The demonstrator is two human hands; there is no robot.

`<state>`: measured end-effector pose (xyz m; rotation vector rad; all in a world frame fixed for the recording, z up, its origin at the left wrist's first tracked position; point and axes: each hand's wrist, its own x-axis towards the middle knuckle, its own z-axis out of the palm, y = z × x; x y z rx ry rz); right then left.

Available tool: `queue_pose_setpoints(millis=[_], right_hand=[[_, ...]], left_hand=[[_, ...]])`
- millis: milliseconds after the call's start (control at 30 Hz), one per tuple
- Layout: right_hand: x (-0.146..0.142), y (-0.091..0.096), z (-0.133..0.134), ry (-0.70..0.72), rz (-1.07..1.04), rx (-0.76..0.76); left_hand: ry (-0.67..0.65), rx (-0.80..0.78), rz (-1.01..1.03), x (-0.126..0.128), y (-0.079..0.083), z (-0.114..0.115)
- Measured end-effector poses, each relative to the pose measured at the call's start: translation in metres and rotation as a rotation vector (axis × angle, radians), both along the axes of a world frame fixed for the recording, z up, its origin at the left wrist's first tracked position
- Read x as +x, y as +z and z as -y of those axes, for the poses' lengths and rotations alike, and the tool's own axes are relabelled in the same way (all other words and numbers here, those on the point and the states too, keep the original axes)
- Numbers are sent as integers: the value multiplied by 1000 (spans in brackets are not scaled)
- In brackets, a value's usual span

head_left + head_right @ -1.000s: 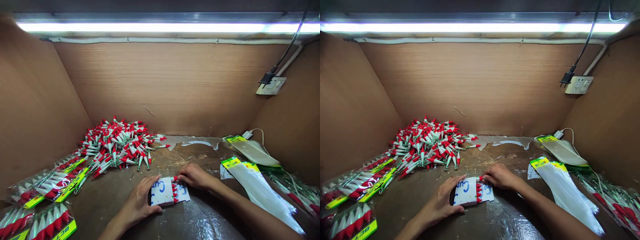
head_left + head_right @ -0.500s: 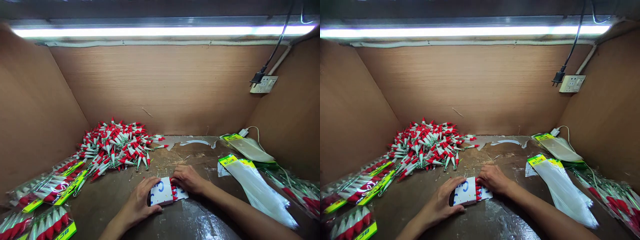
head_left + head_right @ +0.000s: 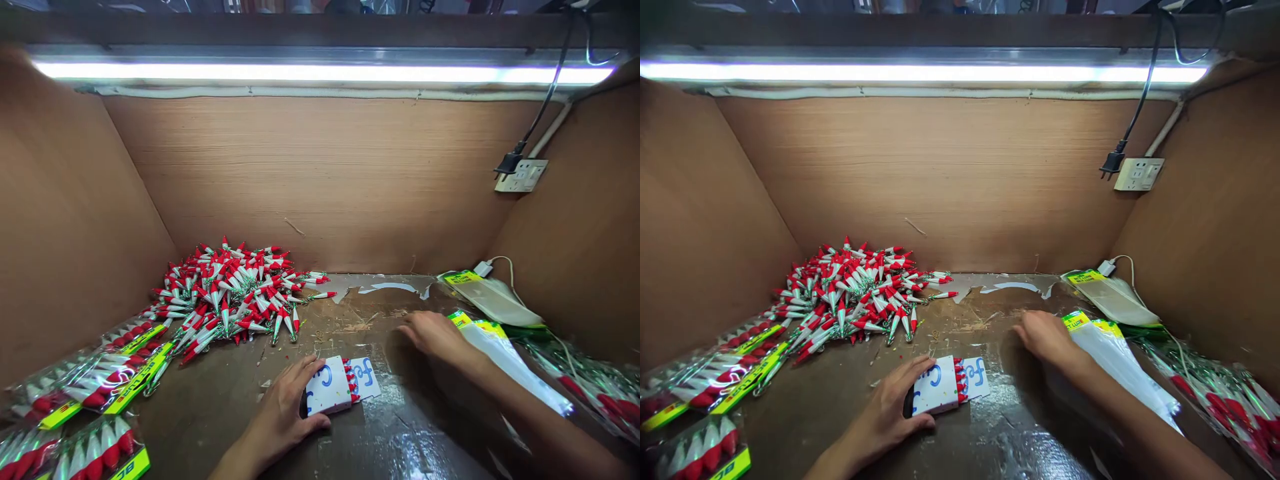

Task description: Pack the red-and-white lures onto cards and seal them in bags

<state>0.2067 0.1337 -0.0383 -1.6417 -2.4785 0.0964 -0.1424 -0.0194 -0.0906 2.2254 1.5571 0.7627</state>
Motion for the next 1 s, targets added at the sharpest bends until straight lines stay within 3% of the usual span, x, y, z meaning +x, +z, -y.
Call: queue_pose_setpoints(millis=[100, 233, 467, 667, 767, 867, 933, 1000], right_hand=[[57, -20, 16, -181, 245, 92], [98, -44, 34, -285, 299, 38], [107, -55, 27, -180, 237, 144], [112, -63, 25, -234, 147, 252], [107, -48, 23, -215, 18, 294], [79, -21, 29, -122, -158, 373], [44, -3, 43, 70, -325, 473], [-2, 8, 63, 408, -416, 517]], left_hand=[[-25, 1, 2, 9, -1, 2], [-65, -25, -2, 16, 1, 4], [-61, -38, -32, 16, 8, 9], [-60, -22, -48, 18, 11, 14], [-67, 10, 23, 22, 16, 15], [-50, -1, 193, 24, 23, 13], [-32, -81, 414, 24, 29, 11], [-19, -233, 751, 23, 37, 10]])
